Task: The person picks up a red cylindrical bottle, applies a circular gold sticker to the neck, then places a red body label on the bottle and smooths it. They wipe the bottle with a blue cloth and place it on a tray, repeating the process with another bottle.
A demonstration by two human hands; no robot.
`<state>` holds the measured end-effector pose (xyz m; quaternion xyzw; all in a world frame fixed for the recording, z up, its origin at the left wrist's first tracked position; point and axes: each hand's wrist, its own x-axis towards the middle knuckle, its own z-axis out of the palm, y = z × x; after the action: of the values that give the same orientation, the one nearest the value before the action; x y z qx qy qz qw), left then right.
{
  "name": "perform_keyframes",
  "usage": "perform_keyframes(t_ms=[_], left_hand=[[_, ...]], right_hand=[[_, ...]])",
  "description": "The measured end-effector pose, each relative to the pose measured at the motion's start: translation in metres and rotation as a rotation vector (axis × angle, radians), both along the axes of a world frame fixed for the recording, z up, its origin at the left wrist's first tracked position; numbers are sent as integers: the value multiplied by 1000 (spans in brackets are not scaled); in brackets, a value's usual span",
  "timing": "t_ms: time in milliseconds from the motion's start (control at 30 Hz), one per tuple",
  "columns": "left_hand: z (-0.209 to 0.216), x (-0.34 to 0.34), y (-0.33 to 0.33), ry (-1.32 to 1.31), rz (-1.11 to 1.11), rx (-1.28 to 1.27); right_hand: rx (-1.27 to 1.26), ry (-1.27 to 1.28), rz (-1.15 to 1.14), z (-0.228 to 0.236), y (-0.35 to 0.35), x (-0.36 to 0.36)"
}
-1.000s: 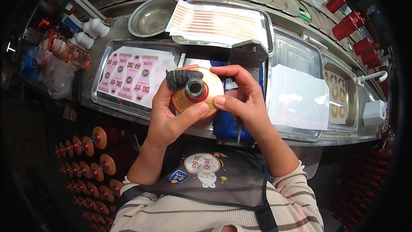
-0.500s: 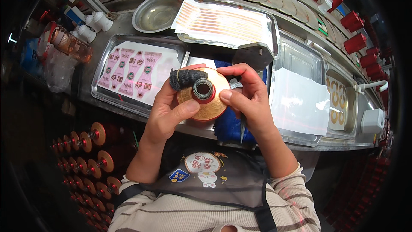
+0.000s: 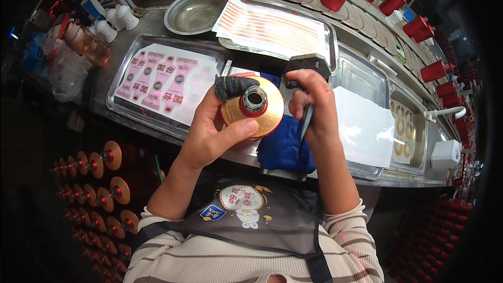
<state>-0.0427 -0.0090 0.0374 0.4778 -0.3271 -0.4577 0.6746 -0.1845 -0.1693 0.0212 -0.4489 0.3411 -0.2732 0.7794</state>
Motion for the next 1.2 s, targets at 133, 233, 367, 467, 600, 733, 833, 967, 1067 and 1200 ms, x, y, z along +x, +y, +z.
perform_keyframes(t_ms=[133, 233, 367, 467, 600, 733, 833, 967, 1067, 1200], left_hand=[[-9, 1, -2, 5, 10, -129], [-10, 0, -1, 13, 22, -115], [-13, 0, -3, -41, 36, -134], [-13, 0, -3, -61, 39, -132], [-13, 4, -2, -26, 3, -138], [-11, 4, -1, 10, 3, -135], [-12, 4, -2, 3, 10, -141], [-10, 4, -1, -6, 2, -137], [-9, 1, -1, -93, 40, -150], [-5, 2, -5, -261, 98, -196]], right_hand=[[319, -55, -140, 4, -11, -15], [249, -132, -31, 5, 8, -31], [-16, 75, 189, 9, 13, -34], [-45, 83, 201, 13, 22, -21], [-17, 39, 245, 9, 19, -18], [35, 10, 256, 13, 17, -16], [-15, 23, 232, 14, 21, -13], [-99, -2, 147, 21, 27, -16], [-469, -13, 13, 16, 40, -12], [-499, -51, -20, 23, 44, -14]])
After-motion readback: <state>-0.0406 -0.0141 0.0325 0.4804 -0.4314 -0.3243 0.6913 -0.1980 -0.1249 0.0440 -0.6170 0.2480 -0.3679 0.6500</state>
